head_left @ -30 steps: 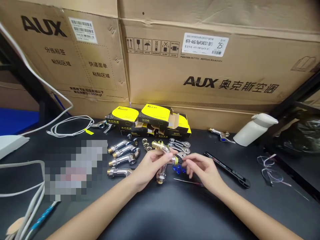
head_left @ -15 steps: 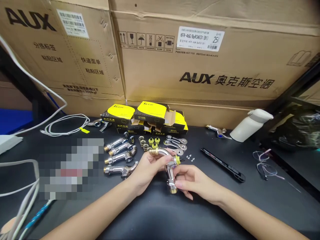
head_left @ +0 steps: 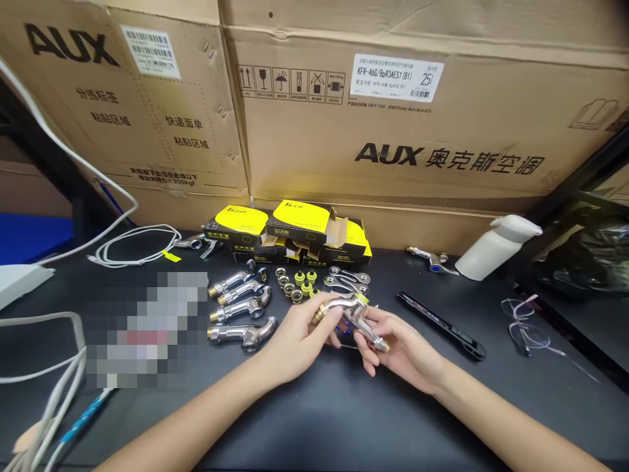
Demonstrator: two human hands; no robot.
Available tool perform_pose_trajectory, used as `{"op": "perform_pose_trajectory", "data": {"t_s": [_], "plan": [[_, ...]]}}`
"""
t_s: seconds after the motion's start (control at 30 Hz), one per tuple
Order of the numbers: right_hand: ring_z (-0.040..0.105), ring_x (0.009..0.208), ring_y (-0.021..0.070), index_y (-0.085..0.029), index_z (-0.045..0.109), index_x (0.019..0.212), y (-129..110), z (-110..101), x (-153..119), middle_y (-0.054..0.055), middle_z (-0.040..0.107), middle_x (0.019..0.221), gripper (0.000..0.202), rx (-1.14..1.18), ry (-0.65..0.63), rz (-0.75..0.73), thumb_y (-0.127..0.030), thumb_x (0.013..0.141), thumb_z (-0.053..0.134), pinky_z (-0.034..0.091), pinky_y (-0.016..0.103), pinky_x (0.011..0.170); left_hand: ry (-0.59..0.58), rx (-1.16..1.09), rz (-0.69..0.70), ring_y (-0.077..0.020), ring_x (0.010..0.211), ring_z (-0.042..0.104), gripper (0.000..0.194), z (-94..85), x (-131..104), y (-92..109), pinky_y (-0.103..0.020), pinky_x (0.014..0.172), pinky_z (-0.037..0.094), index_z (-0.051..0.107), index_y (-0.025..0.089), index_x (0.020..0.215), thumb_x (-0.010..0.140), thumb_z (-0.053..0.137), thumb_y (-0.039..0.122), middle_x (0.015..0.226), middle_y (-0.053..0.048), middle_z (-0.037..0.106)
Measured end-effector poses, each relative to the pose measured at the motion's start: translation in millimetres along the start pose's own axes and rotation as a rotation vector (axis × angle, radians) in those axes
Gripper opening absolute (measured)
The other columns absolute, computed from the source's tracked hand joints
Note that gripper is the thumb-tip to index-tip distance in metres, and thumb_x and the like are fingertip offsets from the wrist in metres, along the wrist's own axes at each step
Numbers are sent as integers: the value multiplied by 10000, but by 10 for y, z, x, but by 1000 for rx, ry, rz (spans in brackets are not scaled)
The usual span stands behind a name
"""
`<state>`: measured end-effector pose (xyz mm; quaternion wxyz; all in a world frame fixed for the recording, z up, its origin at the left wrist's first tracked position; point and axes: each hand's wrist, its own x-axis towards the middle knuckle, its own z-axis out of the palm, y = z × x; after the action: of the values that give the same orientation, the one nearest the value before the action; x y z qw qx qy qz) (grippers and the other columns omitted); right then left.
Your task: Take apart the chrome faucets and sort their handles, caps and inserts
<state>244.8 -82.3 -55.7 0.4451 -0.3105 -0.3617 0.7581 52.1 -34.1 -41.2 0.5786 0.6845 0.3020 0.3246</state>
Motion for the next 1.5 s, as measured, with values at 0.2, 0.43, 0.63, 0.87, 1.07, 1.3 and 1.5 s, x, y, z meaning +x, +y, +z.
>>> {"op": "perform_pose_trajectory", "data": {"t_s": [0.2, 0.43, 0.63, 0.87, 1.07, 1.3, 1.5], "plan": [[231, 319, 33, -152, 537, 956, 37, 0, -16, -92, 397, 460, 230, -178, -64, 37, -369, 928, 467, 396, 177, 355, 88, 621, 198, -143, 576, 518, 216, 19, -78, -61, -231, 562, 314, 561, 206, 844, 888, 476, 400, 655, 5, 576], [184, 336, 17, -157, 538, 973, 99, 90, -22, -117, 335, 476, 283, -239, 33, 6, -427, 890, 539, 346, 139, 317, 40, 619, 120, -147, 523, 445, 278, -6, -42, -50, -248, 529, 249, 456, 213, 729, 913, 400, 413, 607, 10, 507], [238, 311, 20, -142, 534, 968, 118, 23, 1, -114, 349, 471, 333, -335, 61, -37, -462, 876, 542, 322, 147, 305, -47, 478, 6, -136, 490, 443, 323, -28, -45, -1, -248, 521, 290, 441, 210, 718, 912, 373, 459, 545, 31, 491], [285, 342, 38, -145, 515, 936, 111, 12, -75, -104, 363, 475, 303, -398, -63, -121, -442, 882, 539, 312, 169, 344, -504, -331, -250, -102, 343, 403, 474, -22, -67, 106, -256, 503, 415, 343, 210, 658, 899, 213, 597, 417, 98, 255], [357, 372, 54, -165, 465, 717, 119, 45, -123, -74, 379, 494, 345, -479, 19, -229, -460, 889, 513, 296, 191, 378, -69, -62, 70, -164, 674, 600, 421, 6, -117, 67, -295, 658, 481, 527, 198, 996, 739, 646, 509, 795, -29, 618], [378, 386, 75, -179, 432, 600, 109, 79, -189, -54, 358, 481, 410, -549, 30, -312, -460, 892, 496, 298, 220, 394, 122, 145, 223, -175, 747, 624, 175, 35, -182, 52, -285, 719, 490, 650, 200, 963, 829, 595, 297, 840, -67, 674], [374, 418, 79, -179, 433, 600, 131, 61, -198, -43, 367, 506, 391, -585, 62, -344, -424, 897, 500, 331, 227, 416, -159, -395, -108, -161, 603, 641, 295, 32, -95, 163, -275, 527, 529, 614, 150, 977, 872, 509, 406, 764, -56, 637]]}}
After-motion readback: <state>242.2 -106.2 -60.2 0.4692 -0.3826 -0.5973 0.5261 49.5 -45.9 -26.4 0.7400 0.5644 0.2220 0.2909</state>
